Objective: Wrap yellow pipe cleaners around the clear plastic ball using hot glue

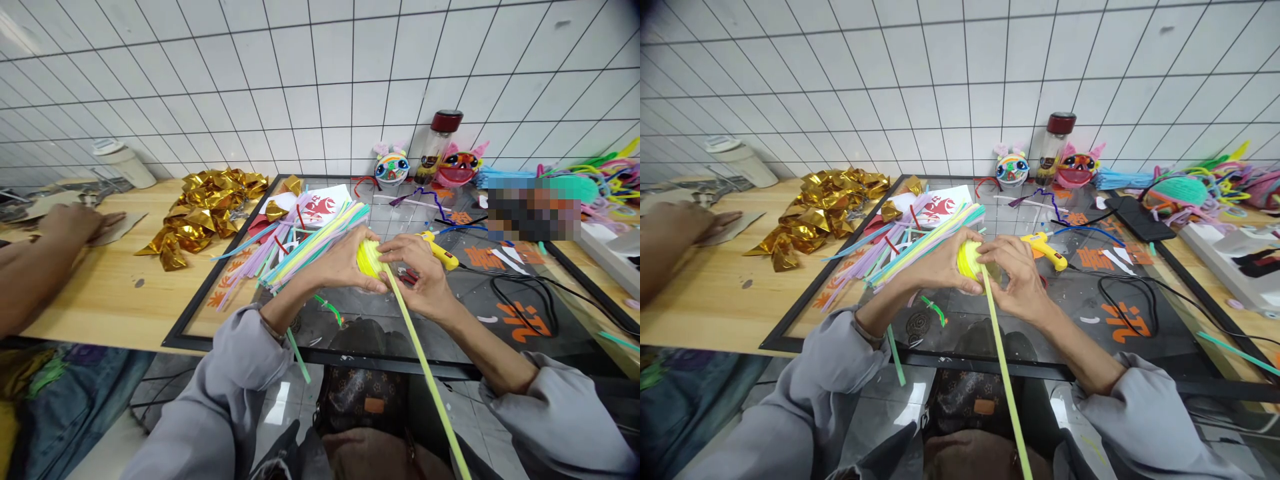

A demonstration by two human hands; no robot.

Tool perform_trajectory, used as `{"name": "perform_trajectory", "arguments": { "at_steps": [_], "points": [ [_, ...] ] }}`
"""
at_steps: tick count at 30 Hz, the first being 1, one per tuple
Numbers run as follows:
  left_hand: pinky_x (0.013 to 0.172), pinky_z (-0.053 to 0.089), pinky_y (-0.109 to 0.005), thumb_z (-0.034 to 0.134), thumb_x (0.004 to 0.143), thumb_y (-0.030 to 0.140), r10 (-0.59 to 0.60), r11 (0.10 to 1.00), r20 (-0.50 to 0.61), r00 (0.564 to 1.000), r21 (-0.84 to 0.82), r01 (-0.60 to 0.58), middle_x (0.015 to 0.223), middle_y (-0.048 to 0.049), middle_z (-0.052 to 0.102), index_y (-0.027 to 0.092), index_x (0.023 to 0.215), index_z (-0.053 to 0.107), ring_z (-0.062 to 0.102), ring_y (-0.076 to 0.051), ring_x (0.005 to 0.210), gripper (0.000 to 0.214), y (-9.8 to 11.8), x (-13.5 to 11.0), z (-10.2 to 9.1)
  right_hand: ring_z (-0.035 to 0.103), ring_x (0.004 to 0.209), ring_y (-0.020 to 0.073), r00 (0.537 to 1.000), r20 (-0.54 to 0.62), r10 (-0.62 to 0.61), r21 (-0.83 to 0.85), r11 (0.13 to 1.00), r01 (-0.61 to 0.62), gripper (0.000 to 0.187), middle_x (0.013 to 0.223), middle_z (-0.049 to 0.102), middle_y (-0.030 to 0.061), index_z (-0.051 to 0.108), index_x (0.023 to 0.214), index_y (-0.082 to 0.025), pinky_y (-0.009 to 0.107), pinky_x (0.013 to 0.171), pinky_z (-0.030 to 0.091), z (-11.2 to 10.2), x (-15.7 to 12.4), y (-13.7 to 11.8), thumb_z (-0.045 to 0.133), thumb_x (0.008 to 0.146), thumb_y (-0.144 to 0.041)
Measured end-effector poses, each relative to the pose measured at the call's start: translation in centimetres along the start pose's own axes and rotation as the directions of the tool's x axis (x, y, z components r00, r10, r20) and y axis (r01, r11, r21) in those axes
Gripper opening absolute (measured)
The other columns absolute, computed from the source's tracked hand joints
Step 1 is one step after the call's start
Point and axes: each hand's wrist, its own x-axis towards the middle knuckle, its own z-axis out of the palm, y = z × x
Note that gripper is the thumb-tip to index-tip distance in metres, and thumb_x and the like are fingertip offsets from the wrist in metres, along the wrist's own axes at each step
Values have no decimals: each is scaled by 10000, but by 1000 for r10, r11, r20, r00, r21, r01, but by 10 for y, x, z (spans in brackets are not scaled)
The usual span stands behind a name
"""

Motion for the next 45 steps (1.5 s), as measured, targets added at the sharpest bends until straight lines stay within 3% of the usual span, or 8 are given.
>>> {"name": "perform_trajectory", "arguments": {
  "at_steps": [6,13,25,30,45],
  "points": [
    [978,468,-435,857,617,564,12,999,10,1000,-48,-12,1221,-96,587,196,1161,511,578,-297,1149,742,-3,1,0,642,1044,261,1000,-5,-2,-4,1000,2,103,1027,748,67,671,972,-236,460,941,473,0,-1,0,665,888,-295],
    [1003,459,-423,842,632,521,-34,999,36,999,-19,35,1261,-95,569,192,1178,482,566,-293,1177,732,1,2,-4,621,1089,274,998,42,-53,-55,997,55,156,1094,751,87,657,1048,-212,481,955,459,-4,-2,-2,601,917,-274],
    [950,462,-410,823,634,508,-21,1000,16,1000,-16,22,1187,-76,598,197,1136,513,579,-280,1108,667,1,0,-5,630,1150,295,991,-6,-130,-117,985,129,129,1111,759,94,679,1015,-212,492,941,448,-2,-4,-2,616,903,-216],
    [885,462,-387,841,619,507,-16,999,13,1000,-37,16,1113,-64,602,187,1146,532,577,-262,1020,689,-2,1,-6,598,1158,287,995,-36,-97,-102,990,93,163,1229,694,105,706,1036,-239,501,945,465,-2,-4,-1,644,905,-313],
    [902,454,-373,847,627,505,3,999,26,1000,-45,-2,1126,-51,588,205,1134,530,566,-246,1028,669,-13,1,-7,591,1160,293,998,4,-57,-14,998,57,245,1181,713,112,732,1088,-225,543,1005,443,-2,-4,-1,651,897,-354]
  ]
}}
